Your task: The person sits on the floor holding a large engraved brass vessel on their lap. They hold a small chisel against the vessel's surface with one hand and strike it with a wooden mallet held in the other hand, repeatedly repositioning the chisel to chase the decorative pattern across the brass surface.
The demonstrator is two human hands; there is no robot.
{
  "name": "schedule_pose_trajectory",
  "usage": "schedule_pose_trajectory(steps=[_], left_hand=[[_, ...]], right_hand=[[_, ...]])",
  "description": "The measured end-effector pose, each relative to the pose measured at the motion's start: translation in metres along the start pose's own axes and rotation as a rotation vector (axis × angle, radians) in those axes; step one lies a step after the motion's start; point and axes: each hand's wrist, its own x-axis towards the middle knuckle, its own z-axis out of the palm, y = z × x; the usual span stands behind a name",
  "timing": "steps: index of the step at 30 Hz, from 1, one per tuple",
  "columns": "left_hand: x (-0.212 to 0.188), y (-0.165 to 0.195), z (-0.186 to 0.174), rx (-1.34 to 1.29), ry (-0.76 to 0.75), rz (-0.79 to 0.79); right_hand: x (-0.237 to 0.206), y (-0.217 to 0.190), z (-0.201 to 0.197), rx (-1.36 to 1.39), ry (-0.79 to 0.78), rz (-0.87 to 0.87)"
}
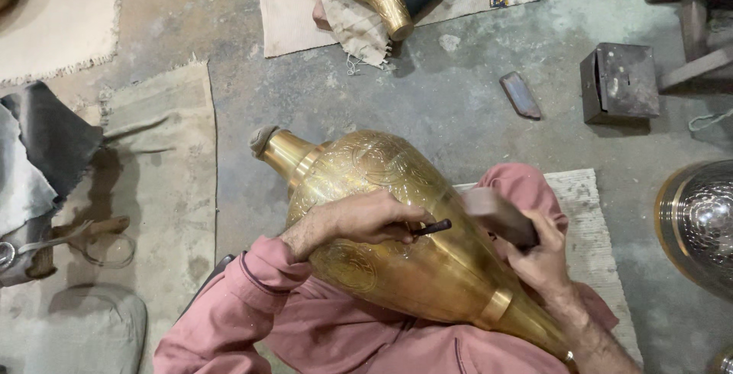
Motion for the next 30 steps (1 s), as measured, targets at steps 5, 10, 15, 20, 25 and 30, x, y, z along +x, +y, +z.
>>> schedule_pose_trajectory(steps=[5,10,15,20,25,30], left_hand=[[0.004,-0.005,0.003,-0.051,0.018,0.094],[0.006,-0.008,0.002,0.047,-0.089,0.025],[0.010,-0.008,0.002,0.073,-0.131,0.069],[0.011,-0.006,0.001,0.077,-0.145,0.086],[0.013,-0.005,-0.001,0.115,-0.160,0.078],[0.011,-0.007,0.000,0.063,-0.215,0.011]], right_hand=[[-0.008,-0.007,0.007,-0.221,0.010,-0.161],[-0.012,-0.006,0.010,-0.006,0.022,0.047],[-0.023,-0.006,0.016,0.164,0.106,0.291],[-0.022,-0.005,0.015,-0.047,0.011,0.136],[-0.025,-0.005,0.012,-0.184,0.055,-0.158],[-0.029,-0.006,0.018,-0.052,0.087,0.307]])
